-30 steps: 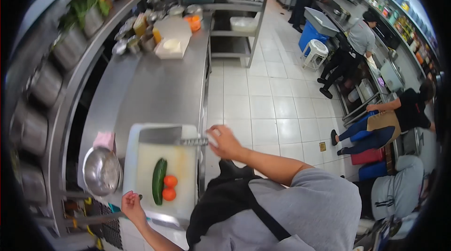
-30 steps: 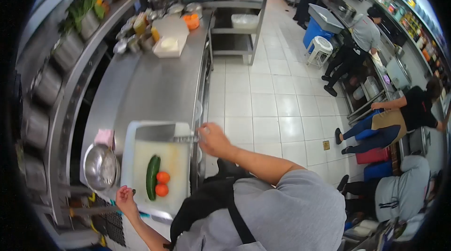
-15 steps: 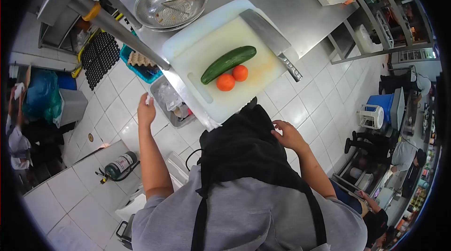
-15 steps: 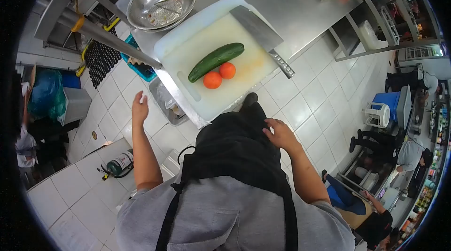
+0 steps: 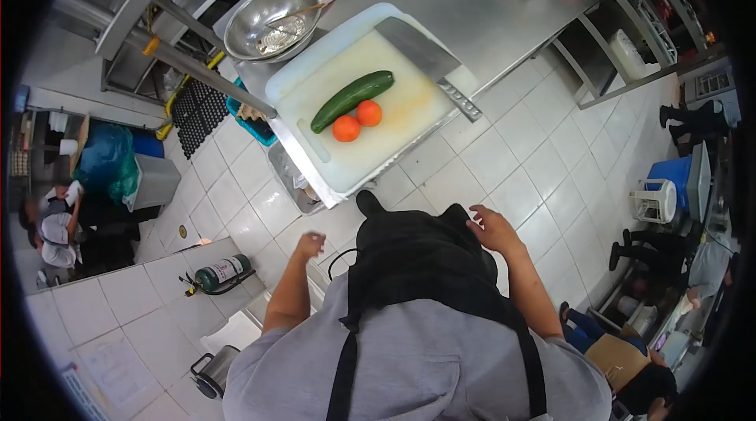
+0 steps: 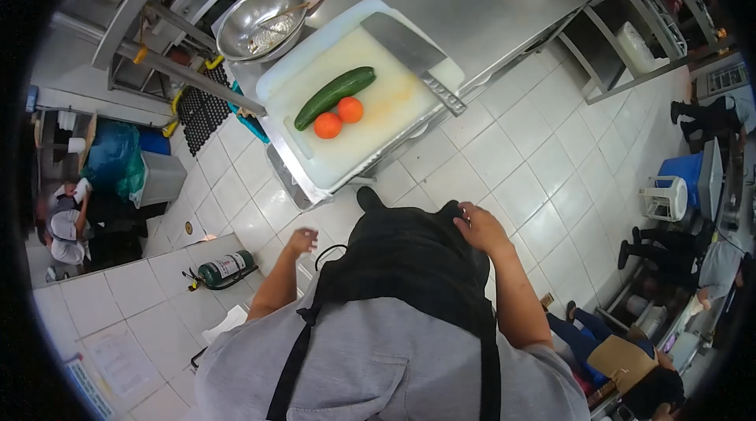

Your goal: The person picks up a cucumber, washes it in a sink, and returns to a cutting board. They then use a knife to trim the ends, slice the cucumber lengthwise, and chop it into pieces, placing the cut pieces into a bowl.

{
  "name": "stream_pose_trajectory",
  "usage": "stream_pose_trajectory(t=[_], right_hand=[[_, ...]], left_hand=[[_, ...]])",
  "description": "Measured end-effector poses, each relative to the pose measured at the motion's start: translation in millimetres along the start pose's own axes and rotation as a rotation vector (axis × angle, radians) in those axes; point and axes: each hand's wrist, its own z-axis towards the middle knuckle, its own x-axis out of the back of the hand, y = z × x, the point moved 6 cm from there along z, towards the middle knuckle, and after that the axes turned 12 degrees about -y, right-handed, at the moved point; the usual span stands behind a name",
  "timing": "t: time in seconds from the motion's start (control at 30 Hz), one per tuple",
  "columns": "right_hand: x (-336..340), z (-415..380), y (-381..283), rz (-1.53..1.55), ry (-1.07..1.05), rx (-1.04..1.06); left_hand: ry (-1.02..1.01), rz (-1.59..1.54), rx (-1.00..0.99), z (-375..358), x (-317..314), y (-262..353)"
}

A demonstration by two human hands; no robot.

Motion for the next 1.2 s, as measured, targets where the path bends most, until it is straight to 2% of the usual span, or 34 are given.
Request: stream_pose_trajectory(t=[0.03, 0.1, 0.13, 0.23, 0.3, 0.4, 0.47, 0.53, 0.57, 0.67, 0.77, 0.83, 0.93, 0.97, 1.03, 1.07, 1.13, 1.2], right_hand=[[2, -13, 16, 0.033, 0.015, -0.015], [4, -41, 59, 0.116, 0.061, -0.034], [0, -54, 91, 0.135, 0.067, -0.028], [-17, -87, 199, 0.143, 0.196, -0.114], [-30, -106, 262, 0.112, 0.192, -0.235], [-45, -120, 322, 0.248, 0.149, -0.318], [-72, -104, 372, 0.281, 0.195, -0.242], [-113, -89, 414, 0.742, 0.105, -0.311], [-127, -88, 417, 0.753, 0.093, -0.305], [-171, -81, 440, 0.954, 0.145, -0.542], [-195, -74, 431, 0.738, 0.064, -0.407], [-183, -86, 391, 0.624, -0.072, -0.379], [-185, -82, 393, 0.539, -0.126, -0.341], [-186, -78, 399, 0.528, -0.13, -0.337], [-204, -65, 435, 0.737, -0.126, -0.46], [-198, -65, 435, 0.724, -0.12, -0.457], [-180, -71, 434, 0.779, -0.062, -0.526], [-169, -75, 421, 0.759, -0.041, -0.522]], left_hand=[[-0.056, 0.03, 0.119, 3, -12, -26], [0.131, 0.061, 0.312, -19, -39, -52], [0.199, -0.081, 0.338, -35, -60, -54], [0.19, -0.123, 0.301, -65, -121, -15], [0.059, 0.101, -0.017, -67, -156, 33], [0.08, 0.176, -0.216, -70, -191, 97], [0.097, 0.198, -0.294, -78, -213, 133], [0.102, 0.252, -0.339, -88, -226, 156], [0.099, 0.343, -0.372, -98, -234, 169], [0.12, 0.441, -0.39, -122, -243, 177], [0.151, 0.374, -0.338, -132, -237, 142], [0.176, 0.322, -0.294, -125, -225, 89], [0.205, 0.238, -0.174, -152, -223, 22], [0.212, 0.211, -0.104, -163, -223, 2], [0.218, 0.099, -0.042, -163, -219, -61], [0.218, 0.087, -0.051, -170, -221, -75], [0.2, -0.011, 0.095, -186, -225, -102], [0.199, -0.057, 0.093, -189, -224, -117]])
